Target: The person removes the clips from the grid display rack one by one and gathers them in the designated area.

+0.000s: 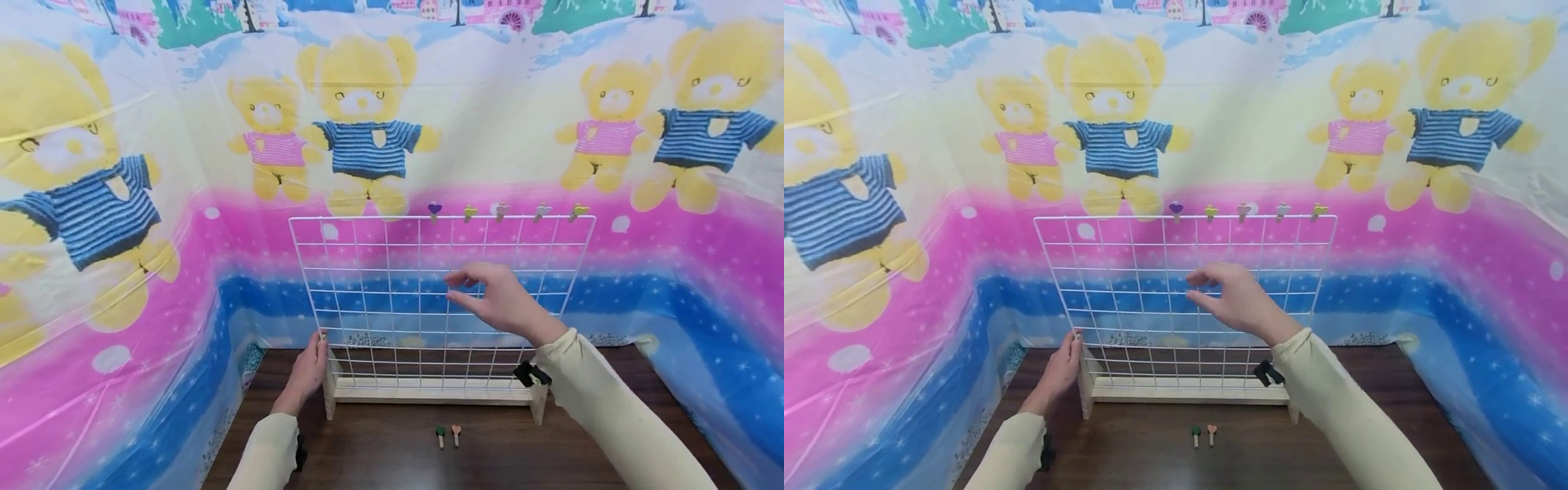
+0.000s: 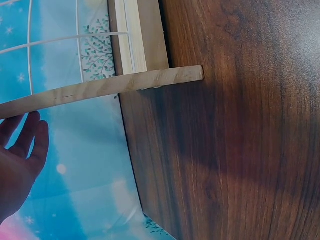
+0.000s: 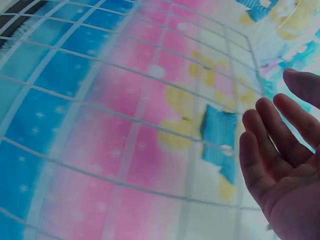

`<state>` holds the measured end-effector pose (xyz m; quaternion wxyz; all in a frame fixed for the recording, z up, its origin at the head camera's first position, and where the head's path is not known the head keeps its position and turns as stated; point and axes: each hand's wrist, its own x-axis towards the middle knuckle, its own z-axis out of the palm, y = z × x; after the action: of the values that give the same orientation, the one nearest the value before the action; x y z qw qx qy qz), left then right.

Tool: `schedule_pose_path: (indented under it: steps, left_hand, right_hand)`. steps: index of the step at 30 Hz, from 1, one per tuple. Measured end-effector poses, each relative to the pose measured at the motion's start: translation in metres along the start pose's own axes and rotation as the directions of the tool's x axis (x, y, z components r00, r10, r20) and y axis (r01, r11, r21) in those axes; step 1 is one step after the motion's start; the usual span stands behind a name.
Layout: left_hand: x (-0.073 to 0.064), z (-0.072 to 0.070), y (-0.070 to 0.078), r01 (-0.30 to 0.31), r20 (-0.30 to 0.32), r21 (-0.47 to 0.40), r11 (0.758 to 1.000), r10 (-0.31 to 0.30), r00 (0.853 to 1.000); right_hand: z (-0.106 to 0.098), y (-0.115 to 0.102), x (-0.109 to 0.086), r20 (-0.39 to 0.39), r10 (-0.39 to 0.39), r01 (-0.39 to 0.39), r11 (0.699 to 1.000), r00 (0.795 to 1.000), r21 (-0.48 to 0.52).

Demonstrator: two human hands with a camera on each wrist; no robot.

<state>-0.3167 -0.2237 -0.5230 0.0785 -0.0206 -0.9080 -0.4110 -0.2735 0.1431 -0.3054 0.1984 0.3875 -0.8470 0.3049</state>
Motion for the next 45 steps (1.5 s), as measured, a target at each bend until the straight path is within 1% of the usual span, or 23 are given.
schedule_pose_path:
  steps: [2,5,7,10,12,14,16,19,22,25,28,32,36,41,45]
  left_hand:
    - [0.000,0.000,0.000,0.001,-0.003,-0.003,1.000,-0.001,1.000]
    - [-0.001,-0.001,0.000,-0.003,-0.008,0.000,1.000,0.003,1.000]
    - [-0.001,-0.001,0.000,-0.005,-0.008,0.001,1.000,0.005,1.000]
    - [-0.001,-0.001,0.000,-0.006,-0.002,0.000,1.000,0.006,1.000]
    - [0.000,0.000,-0.001,-0.008,0.002,-0.002,1.000,0.008,1.000]
    - [-0.001,0.000,-0.001,-0.010,0.004,-0.001,1.000,0.010,1.000]
    - [-0.001,-0.001,-0.001,-0.012,0.004,-0.003,1.000,0.012,1.000]
    - [-0.001,-0.001,-0.002,-0.013,0.005,-0.005,1.000,0.013,1.000]
    - [-0.001,-0.001,-0.002,-0.009,0.008,-0.009,1.000,0.009,1.000]
    - [-0.001,-0.002,-0.002,-0.008,0.008,-0.010,1.000,0.008,1.000]
    - [-0.001,-0.001,-0.001,-0.008,0.006,-0.010,1.000,0.008,1.000]
    - [0.000,-0.001,0.001,-0.011,0.007,-0.009,1.000,0.011,1.000]
    - [0.000,-0.001,0.001,-0.020,-0.006,0.003,1.000,0.020,1.000]
    - [0.000,0.000,0.000,-0.026,-0.002,0.001,1.000,0.026,1.000]
    - [0.001,-0.001,-0.002,-0.007,0.005,-0.018,1.000,0.007,1.000]
  right_hand:
    - [-0.006,-0.006,0.010,-0.029,-0.026,0.026,1.000,0.999,0.002]
    - [-0.015,-0.013,0.026,-0.096,-0.095,0.097,0.995,0.991,0.011]
    - [-0.021,-0.018,0.036,-0.154,-0.155,0.158,0.987,0.976,0.009]
    - [-0.030,-0.024,0.050,-0.229,-0.225,0.225,0.974,0.947,-0.025]
    - [-0.036,-0.028,0.058,-0.255,-0.246,0.237,0.969,0.935,-0.065]
    - [-0.041,-0.030,0.066,-0.248,-0.244,0.226,0.969,0.937,-0.102]
    - [-0.044,-0.031,0.072,-0.228,-0.221,0.190,0.970,0.948,-0.150]
    - [-0.046,-0.032,0.080,-0.172,-0.172,0.132,0.966,0.970,-0.223]
    - [-0.046,-0.032,0.086,-0.129,-0.126,0.086,0.957,0.984,-0.277]
    - [-0.047,-0.029,0.092,-0.094,-0.074,0.044,0.957,0.993,-0.287]
    - [-0.047,-0.025,0.097,-0.056,-0.003,-0.012,0.966,0.998,-0.258]
    - [-0.048,-0.019,0.101,-0.004,0.106,-0.105,0.982,0.994,-0.158]
    - [-0.047,-0.017,0.103,0.020,0.192,-0.190,0.979,0.981,-0.080]
    - [-0.045,-0.016,0.105,0.025,0.241,-0.239,0.969,0.970,-0.059]
    - [-0.044,-0.017,0.107,0.026,0.264,-0.263,0.964,0.964,-0.050]
